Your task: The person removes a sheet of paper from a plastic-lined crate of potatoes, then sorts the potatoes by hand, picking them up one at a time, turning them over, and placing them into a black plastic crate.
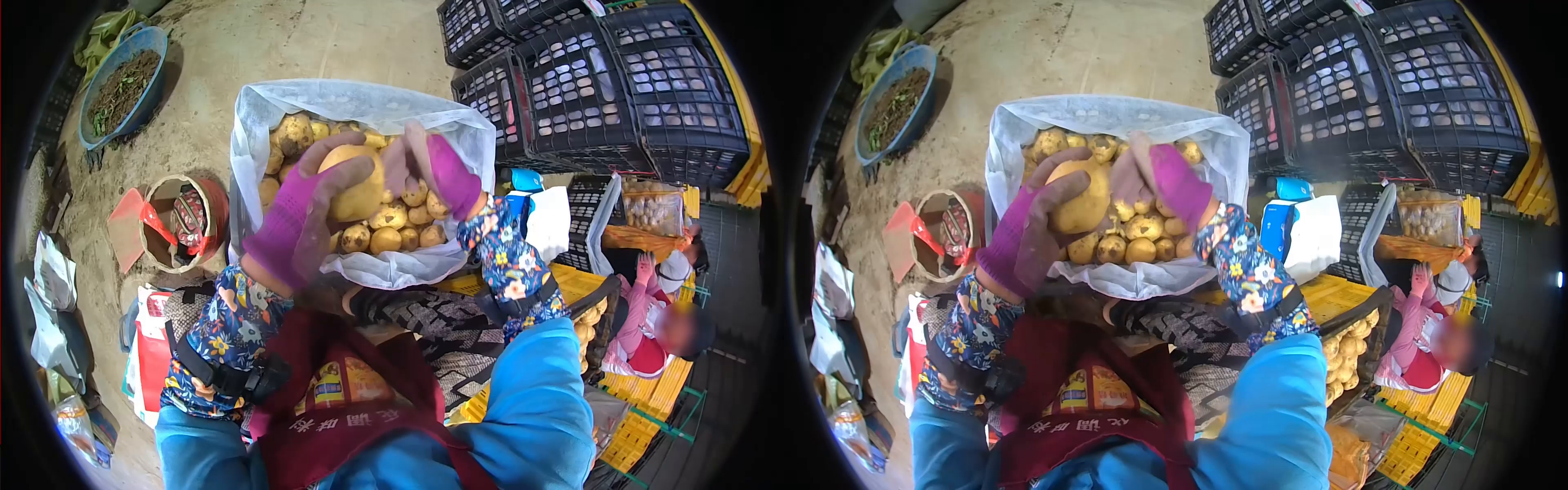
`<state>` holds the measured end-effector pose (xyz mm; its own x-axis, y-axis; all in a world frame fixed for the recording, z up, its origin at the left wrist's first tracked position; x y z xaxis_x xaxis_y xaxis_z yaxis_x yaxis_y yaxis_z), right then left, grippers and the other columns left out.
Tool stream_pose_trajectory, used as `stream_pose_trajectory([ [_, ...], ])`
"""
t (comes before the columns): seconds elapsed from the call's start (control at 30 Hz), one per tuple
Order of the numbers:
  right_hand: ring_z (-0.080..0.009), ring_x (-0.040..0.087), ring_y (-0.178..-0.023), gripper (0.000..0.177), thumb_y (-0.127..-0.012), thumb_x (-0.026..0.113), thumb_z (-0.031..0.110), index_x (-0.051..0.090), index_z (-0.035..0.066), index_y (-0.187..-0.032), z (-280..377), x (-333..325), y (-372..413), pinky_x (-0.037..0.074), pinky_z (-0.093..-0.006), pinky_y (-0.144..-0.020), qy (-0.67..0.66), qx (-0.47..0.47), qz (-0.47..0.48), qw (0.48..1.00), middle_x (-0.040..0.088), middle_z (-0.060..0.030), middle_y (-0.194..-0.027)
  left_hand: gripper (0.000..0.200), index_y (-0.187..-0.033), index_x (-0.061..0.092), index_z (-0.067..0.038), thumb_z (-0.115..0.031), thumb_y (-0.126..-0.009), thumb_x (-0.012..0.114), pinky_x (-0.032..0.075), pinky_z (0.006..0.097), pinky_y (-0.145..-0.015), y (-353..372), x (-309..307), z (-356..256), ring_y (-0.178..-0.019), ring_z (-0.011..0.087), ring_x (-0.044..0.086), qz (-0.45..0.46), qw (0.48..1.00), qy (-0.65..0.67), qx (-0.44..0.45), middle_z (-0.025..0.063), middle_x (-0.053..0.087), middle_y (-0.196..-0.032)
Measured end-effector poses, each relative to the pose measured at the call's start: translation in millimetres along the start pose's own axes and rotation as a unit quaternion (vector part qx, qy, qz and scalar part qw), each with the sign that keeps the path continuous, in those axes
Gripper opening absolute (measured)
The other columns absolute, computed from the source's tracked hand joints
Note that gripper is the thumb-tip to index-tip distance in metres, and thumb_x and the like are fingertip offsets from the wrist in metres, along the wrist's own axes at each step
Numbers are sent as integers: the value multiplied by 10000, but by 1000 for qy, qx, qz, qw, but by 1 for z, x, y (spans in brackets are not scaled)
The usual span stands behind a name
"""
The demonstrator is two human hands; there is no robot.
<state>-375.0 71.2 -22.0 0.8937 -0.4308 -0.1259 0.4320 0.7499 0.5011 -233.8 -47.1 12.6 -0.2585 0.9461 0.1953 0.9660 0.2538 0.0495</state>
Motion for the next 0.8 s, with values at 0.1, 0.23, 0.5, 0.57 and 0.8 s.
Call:
stream_pose_trajectory([
  [0.1,-299,685,-991,505,-908,595,446,593,74,-1250,-71,-55,-43,529,-403,-863,452,-17,-89,887,692,-177,-1098,312,-1283,506,-75,-38,-973,482,522,351,-951,10,-10,-30,-1196,247,543,-21,952,-224,205,162,537,-1279],
  [0.23,-376,594,-1184,851,-674,798,416,442,91,-1375,-209,-81,-33,508,-487,-955,647,258,54,715,567,-213,-1318,299,-1188,592,10,-156,-1006,422,459,361,-991,10,-21,-43,-1130,285,580,-118,928,-257,242,174,588,-1219],
  [0.5,-364,625,-1105,748,-684,785,451,540,146,-1322,-184,-86,-54,492,-485,-941,647,177,9,741,623,-143,-1251,342,-1135,646,-14,-291,-1034,473,470,276,-922,2,-21,-34,-1016,126,585,-140,984,103,-26,54,641,-1067],
  [0.57,-358,605,-1143,753,-686,769,483,538,195,-1342,-178,-76,-70,490,-481,-952,667,114,-9,736,621,-147,-1258,357,-1193,622,-16,-301,-1035,478,476,268,-910,2,-20,-32,-1015,128,592,-141,982,116,-39,59,645,-1084],
  [0.8,-341,608,-1161,826,-639,824,522,562,135,-1320,-218,-64,-79,489,-460,-980,546,230,-116,798,615,-213,-1261,439,-1371,512,-43,-252,-989,562,496,270,-867,-3,-22,-12,-1013,127,605,-136,980,134,-52,77,644,-1113],
])
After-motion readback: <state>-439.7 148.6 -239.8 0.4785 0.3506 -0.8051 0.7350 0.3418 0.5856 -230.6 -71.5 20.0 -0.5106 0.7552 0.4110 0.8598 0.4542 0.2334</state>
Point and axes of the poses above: each hand's wrist, its own y-axis away from the middle knuckle, its own x-axis out of the palm, z = x × y, the point moved 8 cm from there along -y, towards the middle knuckle
